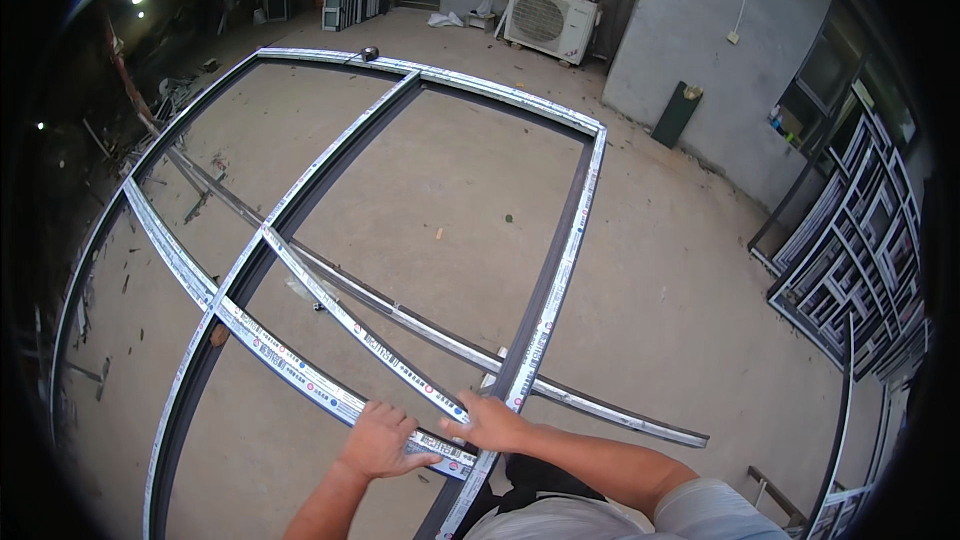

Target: The person assembles aluminum window frame components by fitting profile pieces together on a large frame structure. They then move to a chop saw, position a profile, and cut it to length. The person carries the cut pieces back toward the frame area.

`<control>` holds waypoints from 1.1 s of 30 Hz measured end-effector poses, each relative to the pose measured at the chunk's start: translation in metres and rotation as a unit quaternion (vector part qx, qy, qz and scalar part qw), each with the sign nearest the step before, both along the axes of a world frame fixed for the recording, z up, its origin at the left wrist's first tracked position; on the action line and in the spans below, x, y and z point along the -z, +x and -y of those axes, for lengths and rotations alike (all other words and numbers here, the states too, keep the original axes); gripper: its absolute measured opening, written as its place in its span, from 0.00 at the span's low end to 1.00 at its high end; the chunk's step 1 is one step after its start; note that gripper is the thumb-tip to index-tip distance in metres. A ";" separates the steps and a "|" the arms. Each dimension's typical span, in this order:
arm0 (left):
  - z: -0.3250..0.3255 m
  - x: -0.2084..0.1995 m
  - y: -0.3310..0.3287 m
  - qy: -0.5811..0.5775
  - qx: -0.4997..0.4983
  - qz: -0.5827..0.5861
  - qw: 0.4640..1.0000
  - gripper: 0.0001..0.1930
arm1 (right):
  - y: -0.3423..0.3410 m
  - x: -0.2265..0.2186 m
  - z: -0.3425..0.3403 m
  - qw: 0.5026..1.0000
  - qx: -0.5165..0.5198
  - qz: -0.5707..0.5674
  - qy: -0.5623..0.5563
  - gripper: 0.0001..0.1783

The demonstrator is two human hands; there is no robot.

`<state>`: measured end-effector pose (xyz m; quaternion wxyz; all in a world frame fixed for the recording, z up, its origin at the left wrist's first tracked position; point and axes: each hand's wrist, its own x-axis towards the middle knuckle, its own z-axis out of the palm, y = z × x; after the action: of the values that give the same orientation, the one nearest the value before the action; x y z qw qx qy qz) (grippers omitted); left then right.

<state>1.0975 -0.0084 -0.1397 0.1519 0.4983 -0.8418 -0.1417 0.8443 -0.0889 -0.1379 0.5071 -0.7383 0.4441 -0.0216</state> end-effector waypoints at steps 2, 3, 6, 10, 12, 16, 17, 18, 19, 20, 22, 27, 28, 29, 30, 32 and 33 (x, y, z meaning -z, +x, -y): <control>-0.007 0.004 -0.026 0.014 -0.027 0.011 0.999 0.30 | -0.017 -0.006 0.000 0.999 0.027 0.031 0.000 0.32; -0.009 0.004 -0.038 -0.001 -0.036 0.000 0.999 0.26 | -0.024 -0.015 0.003 0.999 0.038 0.018 0.017 0.33; -0.021 0.014 -0.069 0.010 -0.069 -0.009 0.998 0.26 | -0.043 -0.028 0.005 0.997 0.063 0.046 0.022 0.32; -0.020 0.015 -0.099 0.013 -0.138 0.041 0.989 0.25 | -0.076 -0.032 0.007 0.995 0.082 0.043 0.034 0.31; -0.019 0.016 -0.102 -0.007 -0.155 0.040 0.987 0.23 | -0.088 -0.033 0.008 0.994 0.083 0.048 0.054 0.32; -0.020 0.023 -0.105 -0.016 -0.170 0.027 0.985 0.21 | -0.109 -0.016 0.008 0.992 0.087 0.033 0.084 0.30; -0.017 0.021 -0.106 -0.022 -0.171 0.021 0.985 0.21 | -0.115 -0.007 0.007 0.989 0.092 0.050 0.106 0.30; -0.016 0.018 -0.107 -0.021 -0.169 0.026 0.985 0.21 | -0.121 -0.002 0.007 0.988 0.091 0.059 0.114 0.29; -0.018 0.016 -0.106 -0.019 -0.169 0.035 0.985 0.21 | -0.122 -0.005 0.005 0.986 0.088 0.069 0.125 0.29; -0.019 0.015 -0.107 -0.019 -0.168 0.039 0.985 0.21 | -0.126 -0.004 0.006 0.985 0.083 0.062 0.136 0.28; -0.023 0.023 -0.106 -0.013 -0.166 0.038 0.985 0.22 | -0.135 0.004 0.005 0.986 0.080 0.047 0.140 0.28; -0.023 0.027 -0.105 0.015 -0.173 0.048 0.984 0.24 | -0.156 0.017 -0.007 0.992 0.088 0.057 0.071 0.25; -0.026 0.025 -0.104 0.012 -0.174 0.049 0.983 0.24 | -0.159 0.011 -0.009 0.992 0.089 0.057 0.069 0.24; -0.028 0.023 -0.105 0.013 -0.179 0.054 0.982 0.24 | -0.165 0.013 -0.013 0.993 0.092 0.044 0.062 0.23; -0.031 0.022 -0.104 0.015 -0.183 0.060 0.981 0.24 | -0.169 0.013 -0.019 0.993 0.095 0.031 0.056 0.22; -0.037 0.024 -0.103 -0.035 -0.186 0.022 0.982 0.24 | -0.174 0.004 -0.032 0.990 0.109 0.074 0.043 0.21; -0.039 0.028 -0.102 -0.038 -0.185 0.021 0.982 0.24 | -0.181 0.000 -0.040 0.992 0.106 0.064 0.030 0.21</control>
<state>0.9950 0.0303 -0.1679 0.1771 0.6424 -0.7425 -0.0686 0.6630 -0.0486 -0.1380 0.5513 -0.6689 0.4865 -0.1094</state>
